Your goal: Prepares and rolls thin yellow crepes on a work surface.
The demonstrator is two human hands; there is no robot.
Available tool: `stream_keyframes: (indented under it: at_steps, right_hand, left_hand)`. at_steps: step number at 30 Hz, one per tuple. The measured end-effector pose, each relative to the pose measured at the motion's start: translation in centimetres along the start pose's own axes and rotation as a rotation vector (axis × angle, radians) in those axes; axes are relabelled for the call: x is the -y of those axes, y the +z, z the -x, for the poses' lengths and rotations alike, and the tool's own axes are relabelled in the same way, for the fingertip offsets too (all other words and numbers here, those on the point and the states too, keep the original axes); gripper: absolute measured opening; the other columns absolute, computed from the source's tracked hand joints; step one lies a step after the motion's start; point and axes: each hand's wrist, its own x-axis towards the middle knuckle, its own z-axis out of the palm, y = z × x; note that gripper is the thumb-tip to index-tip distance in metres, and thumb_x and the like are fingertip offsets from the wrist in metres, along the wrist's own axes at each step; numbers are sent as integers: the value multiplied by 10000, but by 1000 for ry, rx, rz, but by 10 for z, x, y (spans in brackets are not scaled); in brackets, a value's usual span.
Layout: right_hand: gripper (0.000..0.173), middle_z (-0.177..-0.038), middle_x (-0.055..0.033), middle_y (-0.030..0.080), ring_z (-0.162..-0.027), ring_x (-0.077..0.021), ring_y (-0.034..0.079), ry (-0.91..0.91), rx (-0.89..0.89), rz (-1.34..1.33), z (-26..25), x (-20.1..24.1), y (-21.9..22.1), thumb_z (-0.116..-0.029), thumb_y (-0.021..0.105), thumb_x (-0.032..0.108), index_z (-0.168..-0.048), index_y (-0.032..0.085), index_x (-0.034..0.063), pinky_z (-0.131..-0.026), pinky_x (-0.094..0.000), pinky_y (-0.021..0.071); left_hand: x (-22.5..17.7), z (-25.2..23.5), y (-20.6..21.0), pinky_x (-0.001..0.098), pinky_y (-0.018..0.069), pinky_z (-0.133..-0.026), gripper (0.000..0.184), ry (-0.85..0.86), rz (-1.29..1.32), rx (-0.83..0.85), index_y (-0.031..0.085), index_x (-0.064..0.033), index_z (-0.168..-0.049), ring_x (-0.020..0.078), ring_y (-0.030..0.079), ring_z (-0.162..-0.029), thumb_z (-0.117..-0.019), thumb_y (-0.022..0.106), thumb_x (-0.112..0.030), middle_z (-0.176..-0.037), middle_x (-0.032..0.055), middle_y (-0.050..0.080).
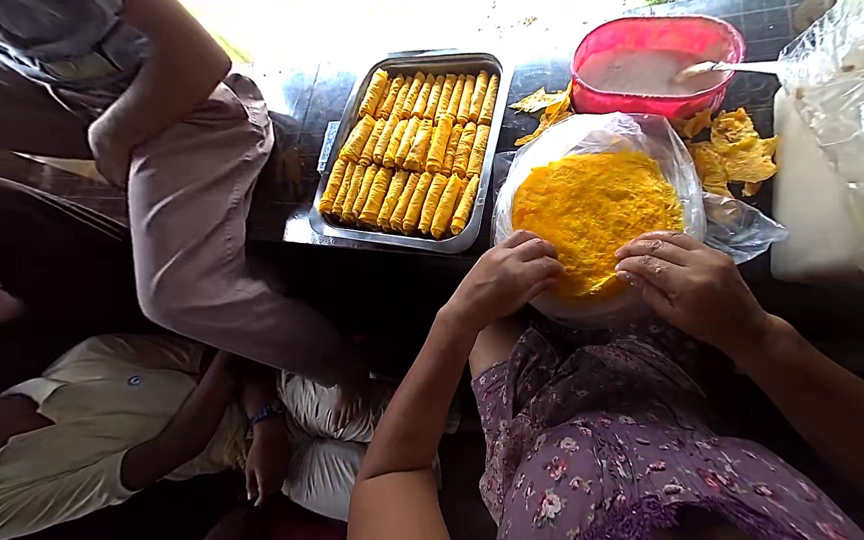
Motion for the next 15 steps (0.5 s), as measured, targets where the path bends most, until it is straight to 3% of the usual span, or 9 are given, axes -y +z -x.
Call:
stream_keyframes:
  at_steps: [9, 15]
  right_hand:
    - [278, -1024, -138, 766, -1052, -311, 723, 10, -4, 7, -5, 0, -1, -988, 545, 170, -885, 755, 19, -949, -403, 564]
    - [370, -982, -139, 771, -1010, -311, 736, 80, 14, 9, -12, 8, -5, -1034, 496, 260, -933, 765, 27, -885, -411, 579]
  left_hand:
    - [2, 5, 4, 363, 532, -1002, 129, 33, -25, -51, 789, -29, -951, 275, 694, -1075, -942, 663, -60, -1015, 135, 749]
    - [-1, -7, -1, 364, 555, -927, 102, -52, 46, -52, 766, -24, -890, 256, 711, -1003, -866, 667, -33, -948, 111, 757]
